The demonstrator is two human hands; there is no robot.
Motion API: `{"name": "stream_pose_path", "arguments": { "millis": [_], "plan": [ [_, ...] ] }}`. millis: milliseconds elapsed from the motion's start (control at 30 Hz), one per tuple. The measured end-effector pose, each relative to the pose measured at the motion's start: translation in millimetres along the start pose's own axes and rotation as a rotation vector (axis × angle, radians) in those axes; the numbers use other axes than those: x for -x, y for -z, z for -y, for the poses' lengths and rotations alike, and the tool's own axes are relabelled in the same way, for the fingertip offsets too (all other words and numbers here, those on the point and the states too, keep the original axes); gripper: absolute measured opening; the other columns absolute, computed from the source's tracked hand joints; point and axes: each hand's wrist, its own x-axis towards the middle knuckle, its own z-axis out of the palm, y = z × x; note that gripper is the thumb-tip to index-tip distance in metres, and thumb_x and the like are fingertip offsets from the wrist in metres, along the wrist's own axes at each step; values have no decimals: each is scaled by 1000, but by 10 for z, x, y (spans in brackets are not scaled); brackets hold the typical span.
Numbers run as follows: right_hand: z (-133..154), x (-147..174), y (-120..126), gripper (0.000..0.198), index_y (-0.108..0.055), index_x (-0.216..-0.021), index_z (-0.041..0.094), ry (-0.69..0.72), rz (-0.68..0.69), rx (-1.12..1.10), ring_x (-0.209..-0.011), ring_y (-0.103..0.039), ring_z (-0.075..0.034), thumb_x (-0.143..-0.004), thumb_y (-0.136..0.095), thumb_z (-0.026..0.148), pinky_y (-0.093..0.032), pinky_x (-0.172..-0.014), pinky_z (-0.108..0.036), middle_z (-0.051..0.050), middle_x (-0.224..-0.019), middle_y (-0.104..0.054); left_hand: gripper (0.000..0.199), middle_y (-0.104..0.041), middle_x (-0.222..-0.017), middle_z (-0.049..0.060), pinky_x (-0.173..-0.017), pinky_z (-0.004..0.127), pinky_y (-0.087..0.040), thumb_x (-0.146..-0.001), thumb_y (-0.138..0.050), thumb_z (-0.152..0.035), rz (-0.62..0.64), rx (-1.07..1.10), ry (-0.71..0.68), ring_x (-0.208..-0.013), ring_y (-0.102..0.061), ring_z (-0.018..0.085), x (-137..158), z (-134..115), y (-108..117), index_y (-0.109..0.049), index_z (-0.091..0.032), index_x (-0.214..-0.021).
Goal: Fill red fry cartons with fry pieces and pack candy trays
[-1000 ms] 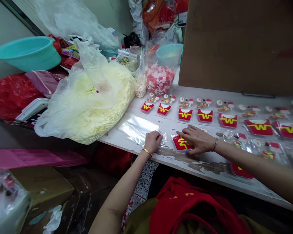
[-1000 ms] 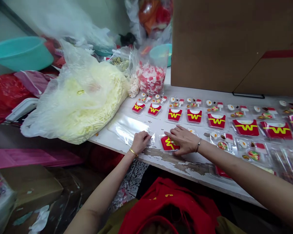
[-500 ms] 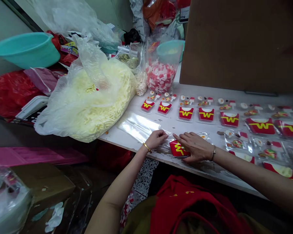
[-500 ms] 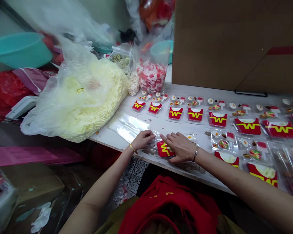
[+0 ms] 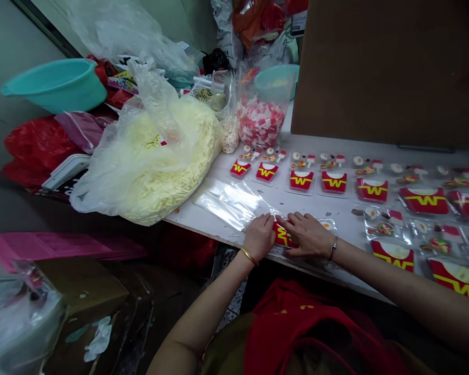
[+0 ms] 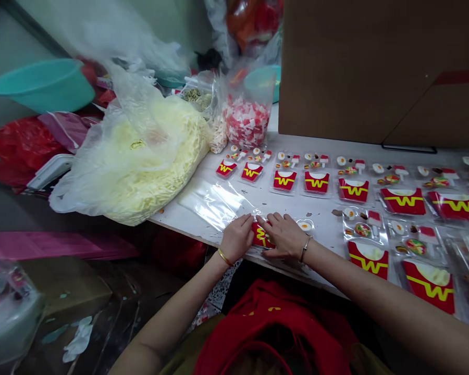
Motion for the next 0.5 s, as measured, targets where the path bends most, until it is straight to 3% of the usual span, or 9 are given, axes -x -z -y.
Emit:
{"name": "stream_pose_path", "arguments": {
  "millis": [200, 333, 500],
  "plan": [
    [88, 4, -5, 94, -26, -142, 11, -46, -10, 24, -94, -48, -31, -71, -54, 66, -36, -75, -38, -17, -109, -54, 22, -63, -107, 10, -89, 38, -44, -90, -40, -20, -19, -79, -31, -99, -56, 22, 115, 100, 26, -59, -18, -101],
    [108, -15, -25, 93, -26, -142, 14, -83, -6, 29, -95, -48, -32, -71, -54, 66, -36, -74, -38, -18, -110, -54, 23, -62, -108, 8, -87, 36, -42, -91, -39, -22, -28, -80, -101, -98, -54, 20, 206, 42, 102, -58, -20, -103],
    [94, -15, -46, 91, -27, -142, 17, -134, -9, 3, -98, -48, -33, -71, -54, 67, -37, -75, -39, -17, -111, -53, 15, -62, -87, 10, -77, 41, -36, -87, -47, -28, -61, -225, 187, -89, -53, 25, 306, 40, 129, -60, -20, -89]
  ]
}}
